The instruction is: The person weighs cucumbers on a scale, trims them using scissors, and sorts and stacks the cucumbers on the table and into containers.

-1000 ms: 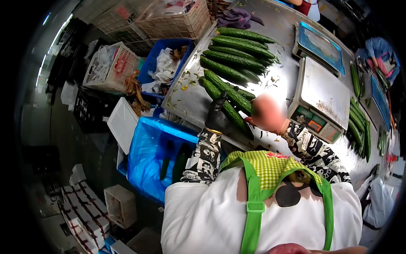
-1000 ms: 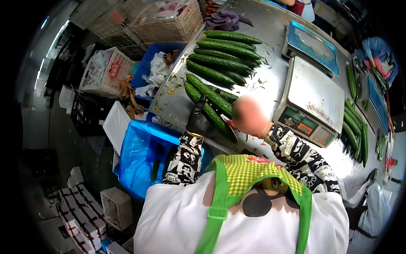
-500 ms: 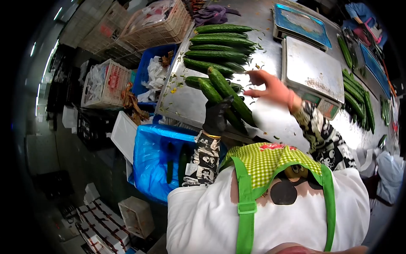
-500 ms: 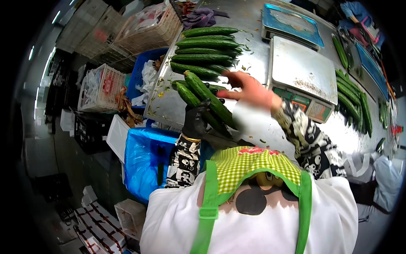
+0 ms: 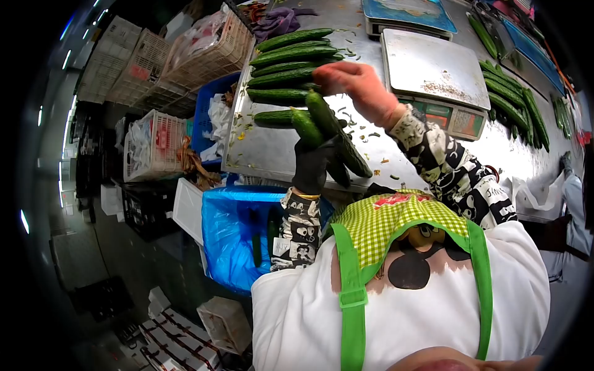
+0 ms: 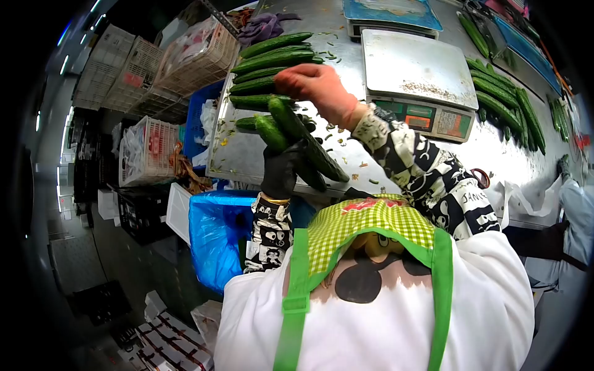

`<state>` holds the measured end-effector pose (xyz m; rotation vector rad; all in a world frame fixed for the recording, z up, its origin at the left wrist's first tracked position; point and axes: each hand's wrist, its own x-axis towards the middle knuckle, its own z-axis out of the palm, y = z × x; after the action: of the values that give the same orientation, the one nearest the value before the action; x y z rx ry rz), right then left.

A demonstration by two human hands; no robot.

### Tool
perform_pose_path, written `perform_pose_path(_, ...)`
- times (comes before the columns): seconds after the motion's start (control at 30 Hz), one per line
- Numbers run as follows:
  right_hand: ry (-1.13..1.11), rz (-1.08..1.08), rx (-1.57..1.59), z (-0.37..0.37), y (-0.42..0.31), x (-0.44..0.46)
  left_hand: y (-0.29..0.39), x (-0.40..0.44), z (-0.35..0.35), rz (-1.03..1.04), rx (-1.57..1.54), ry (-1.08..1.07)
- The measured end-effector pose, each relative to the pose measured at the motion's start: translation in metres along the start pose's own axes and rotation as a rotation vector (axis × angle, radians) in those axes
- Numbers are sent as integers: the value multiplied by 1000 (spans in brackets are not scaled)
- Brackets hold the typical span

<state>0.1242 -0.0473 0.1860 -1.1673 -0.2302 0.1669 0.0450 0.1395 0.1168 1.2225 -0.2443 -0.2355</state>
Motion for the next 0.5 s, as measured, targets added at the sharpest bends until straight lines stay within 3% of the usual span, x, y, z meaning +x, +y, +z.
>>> perform_pose_path(0.1, 162, 43, -55, -38, -11, -24, -20, 0, -28, 382, 541, -39)
perform_pose_path(0.17, 93, 249, -274, -71, 1, -50, -18, -6, -26, 444, 660, 47)
perform_pose_path(0.2, 136, 466, -454, -83, 11, -62, -12, -11, -19, 437, 733, 101)
perform_pose_path(0.23, 84, 532, -606, -96, 16, -78, -14, -3, -22, 211, 25, -49)
perform_pose_path(0.27, 116, 462, -667, -98, 11, -94, -17, 6, -26, -26, -698, -33)
perform_pose_path(0.3, 150, 387, -731, -103, 6, -107, -11, 13, -27, -239, -1057, -71)
perform_pose_path(0.37, 112, 180, -613, -137, 13, -119, -17, 19, -23, -201, -1023, -71)
perform_pose_path(0.43, 194, 263, -260, -154, 3, -129, -24, 27, -15, -175, -1000, -30)
perform_pose_path(0.5, 186, 63, -398, -146, -20, -140, -30, 35, 3, -160, -993, 51)
